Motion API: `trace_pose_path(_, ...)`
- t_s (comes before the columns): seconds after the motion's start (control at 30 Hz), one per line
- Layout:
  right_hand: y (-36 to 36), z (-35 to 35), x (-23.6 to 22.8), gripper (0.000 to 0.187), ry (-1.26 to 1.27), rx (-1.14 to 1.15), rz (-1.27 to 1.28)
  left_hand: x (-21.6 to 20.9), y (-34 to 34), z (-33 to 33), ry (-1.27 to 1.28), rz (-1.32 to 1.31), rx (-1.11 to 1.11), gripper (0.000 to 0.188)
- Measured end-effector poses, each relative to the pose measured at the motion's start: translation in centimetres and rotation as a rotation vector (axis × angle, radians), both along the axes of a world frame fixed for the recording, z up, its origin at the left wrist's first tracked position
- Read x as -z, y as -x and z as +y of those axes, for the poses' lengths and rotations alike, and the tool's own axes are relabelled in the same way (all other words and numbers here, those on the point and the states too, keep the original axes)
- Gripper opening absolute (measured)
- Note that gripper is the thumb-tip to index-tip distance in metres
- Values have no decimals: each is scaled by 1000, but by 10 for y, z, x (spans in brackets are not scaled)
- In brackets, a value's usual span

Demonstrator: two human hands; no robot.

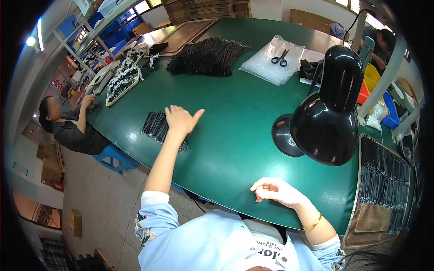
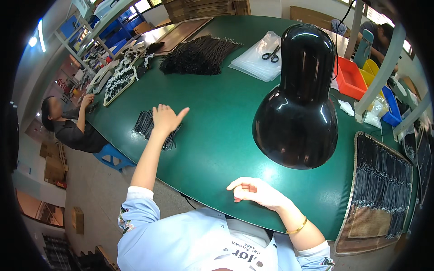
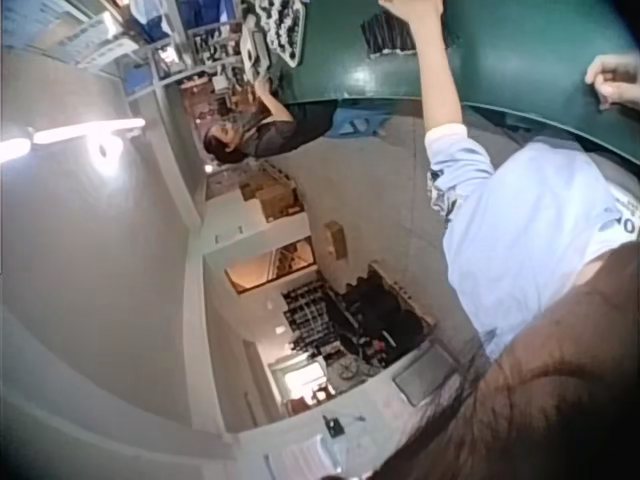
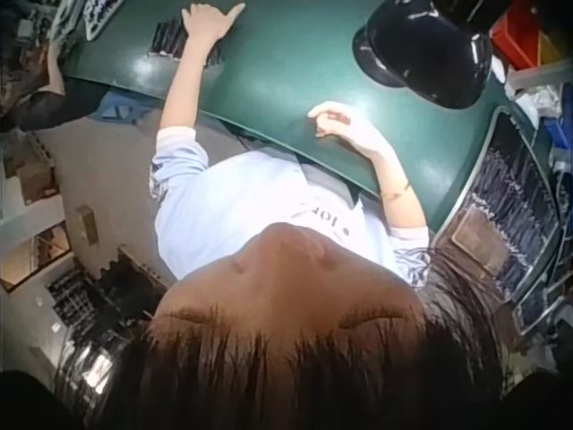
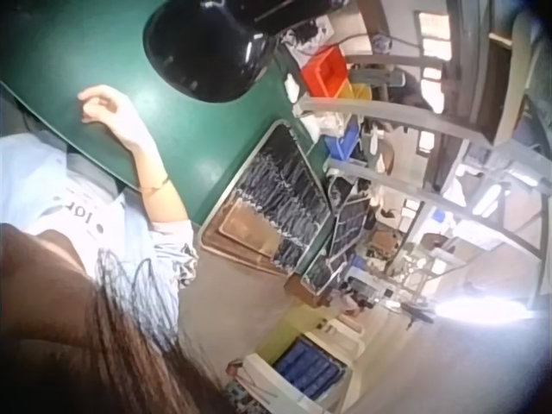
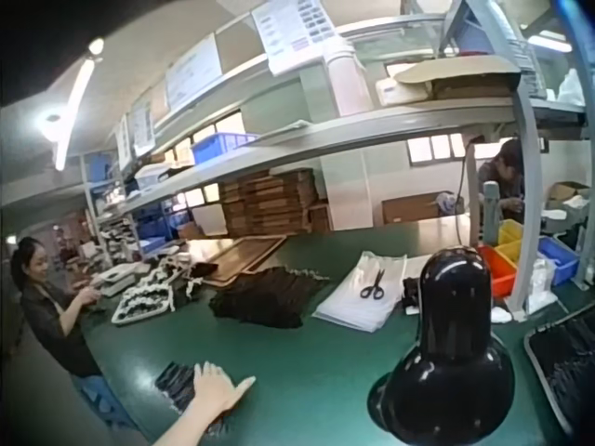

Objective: Sorting and bundling small black electronic connector pins from trays at a factory workbench.

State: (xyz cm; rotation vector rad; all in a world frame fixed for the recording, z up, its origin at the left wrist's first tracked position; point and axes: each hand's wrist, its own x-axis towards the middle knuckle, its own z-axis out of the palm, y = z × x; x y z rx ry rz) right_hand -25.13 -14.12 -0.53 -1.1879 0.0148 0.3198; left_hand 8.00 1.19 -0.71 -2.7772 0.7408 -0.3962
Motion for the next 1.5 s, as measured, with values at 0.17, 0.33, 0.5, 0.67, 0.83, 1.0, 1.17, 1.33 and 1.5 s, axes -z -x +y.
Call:
trace_pose_path(0.17, 2, -2, 2, 26, -17, 4, 7, 4, 60, -5, 157, -19, 354, 71)
trace_pose_path(0.33, 2, -2, 0, 26, -6, 18, 39, 3, 73, 28, 403, -60, 277, 63)
trace_pose_path(0.5, -1, 2, 7, 26, -69, 22, -26, 1, 63, 68, 425, -107, 196, 62)
trace_pose_path(0.67, -4, 7, -3, 28, -15, 7, 46, -13, 62, 69, 472, -184, 190, 53)
trace_pose_path(0.83, 4, -9, 16, 31, -42, -1, -43, -29, 96, -12, 672, 27, 475, 43)
trace_pose_path(1.0, 49, -33, -16, 33, 424, 97, -199, -30, 138, -45, 707, 207, 716, 37)
trace_pose_path(1.17, 159, -116, -48, 35, 970, 545, -11, -9, 148, -46, 693, 336, 803, 26)
trace_pose_path(1.33, 275, -200, -39, 45, 1791, 1097, 848, -9, 150, -39, 707, 378, 800, 21)
trace_pose_path(1.5, 328, -250, -11, 76, 1489, 1183, 1152, -6, 148, -43, 726, 408, 822, 20)
